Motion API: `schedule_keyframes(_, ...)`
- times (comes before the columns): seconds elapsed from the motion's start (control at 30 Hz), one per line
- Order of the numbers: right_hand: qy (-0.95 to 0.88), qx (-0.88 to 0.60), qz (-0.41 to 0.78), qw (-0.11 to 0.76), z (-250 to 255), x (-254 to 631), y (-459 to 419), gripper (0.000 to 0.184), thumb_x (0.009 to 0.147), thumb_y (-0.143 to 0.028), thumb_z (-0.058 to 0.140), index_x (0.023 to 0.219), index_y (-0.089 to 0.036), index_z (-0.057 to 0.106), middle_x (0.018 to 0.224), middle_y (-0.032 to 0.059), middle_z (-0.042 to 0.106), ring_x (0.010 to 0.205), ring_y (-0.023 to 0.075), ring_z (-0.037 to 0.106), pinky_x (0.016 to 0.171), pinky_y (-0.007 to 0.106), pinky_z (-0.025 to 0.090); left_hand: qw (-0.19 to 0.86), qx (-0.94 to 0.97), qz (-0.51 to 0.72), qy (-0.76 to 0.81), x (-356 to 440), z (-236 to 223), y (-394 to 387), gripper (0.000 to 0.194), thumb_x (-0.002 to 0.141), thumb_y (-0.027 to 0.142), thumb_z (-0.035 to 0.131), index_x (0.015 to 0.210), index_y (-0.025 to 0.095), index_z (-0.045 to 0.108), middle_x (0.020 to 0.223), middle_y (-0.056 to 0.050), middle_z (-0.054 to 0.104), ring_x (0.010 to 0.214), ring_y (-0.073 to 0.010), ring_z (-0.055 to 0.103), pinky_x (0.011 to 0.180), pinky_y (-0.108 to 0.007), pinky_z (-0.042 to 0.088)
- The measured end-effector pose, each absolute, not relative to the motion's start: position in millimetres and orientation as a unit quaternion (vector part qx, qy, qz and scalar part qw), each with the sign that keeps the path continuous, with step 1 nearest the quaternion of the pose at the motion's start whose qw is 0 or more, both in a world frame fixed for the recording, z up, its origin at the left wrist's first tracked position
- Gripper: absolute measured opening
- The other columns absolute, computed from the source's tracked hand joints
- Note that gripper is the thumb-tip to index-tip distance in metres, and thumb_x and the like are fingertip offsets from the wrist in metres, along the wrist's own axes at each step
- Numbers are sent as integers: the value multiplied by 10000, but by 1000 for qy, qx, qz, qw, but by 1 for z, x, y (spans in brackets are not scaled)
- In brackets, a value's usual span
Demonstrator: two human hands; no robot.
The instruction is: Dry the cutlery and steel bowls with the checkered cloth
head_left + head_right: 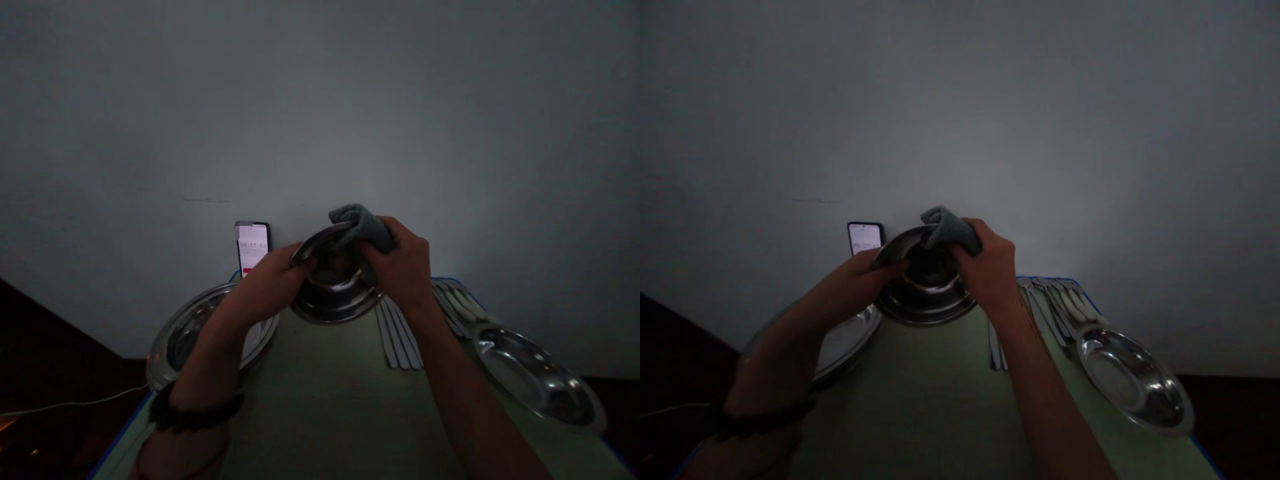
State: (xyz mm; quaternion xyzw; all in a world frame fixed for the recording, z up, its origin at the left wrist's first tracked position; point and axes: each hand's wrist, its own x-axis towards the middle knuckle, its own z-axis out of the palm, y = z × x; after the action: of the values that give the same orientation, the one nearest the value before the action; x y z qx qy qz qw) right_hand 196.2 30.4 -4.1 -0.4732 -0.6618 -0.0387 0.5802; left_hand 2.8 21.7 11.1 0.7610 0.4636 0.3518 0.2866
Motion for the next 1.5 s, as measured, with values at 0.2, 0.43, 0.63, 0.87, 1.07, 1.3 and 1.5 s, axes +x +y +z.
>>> schedule_keyframes(0.2,-621,-501,29,602,-8,195,34,153,814,-307,547,897,-183,580,821,37,658,732,163,583,651,298,447,427,600,487,470,0,2,29,235,732,367,628,855,173,682,726,-18,695,677,-178,629,621,-281,483)
schedule_keyframes(0.43,-658,-506,56,555,-17,199,40,194,805,-267,508,975,-183,549,934,91,647,848,219,586,710,349,439,470,580,484,456,5,5,26,296,756,385,638,958,176,692,784,-36,717,737,-183,646,684,-293,505)
schedule_keyframes(0.63,-681,-538,55,495,-12,208,40,144,770,-258,550,876,-166,581,817,73,646,743,196,569,661,320,409,407,669,416,461,0,15,19,407,822,462,559,1142,219,618,880,-48,709,815,-206,639,634,-276,497)
schedule_keyframes(0.87,-715,-539,33,443,-8,203,32,123,771,-262,569,860,-184,601,730,29,621,682,160,550,627,280,375,322,771,318,448,-10,20,16,417,874,495,444,1158,239,611,1028,-50,703,852,-214,635,737,-316,487)
schedule_keyframes(1.07,-771,-534,17,345,-4,203,26,133,804,-261,524,904,-185,568,719,40,632,623,158,553,580,276,348,323,799,253,440,-4,21,14,428,909,486,343,1065,226,645,1088,-35,694,907,-214,635,802,-306,471)
schedule_keyframes(1.3,-834,-444,80,318,1,201,21,202,794,-247,548,989,-203,573,856,32,682,763,167,617,664,279,423,310,822,194,436,1,19,13,445,893,500,350,946,189,664,903,-47,721,823,-218,638,745,-302,476)
schedule_keyframes(1.5,-842,-396,98,353,1,200,21,300,773,-199,573,1072,-210,581,992,28,692,883,162,633,781,288,460,315,810,217,444,5,15,13,332,840,454,460,831,202,676,770,-32,713,709,-215,632,623,-273,459)
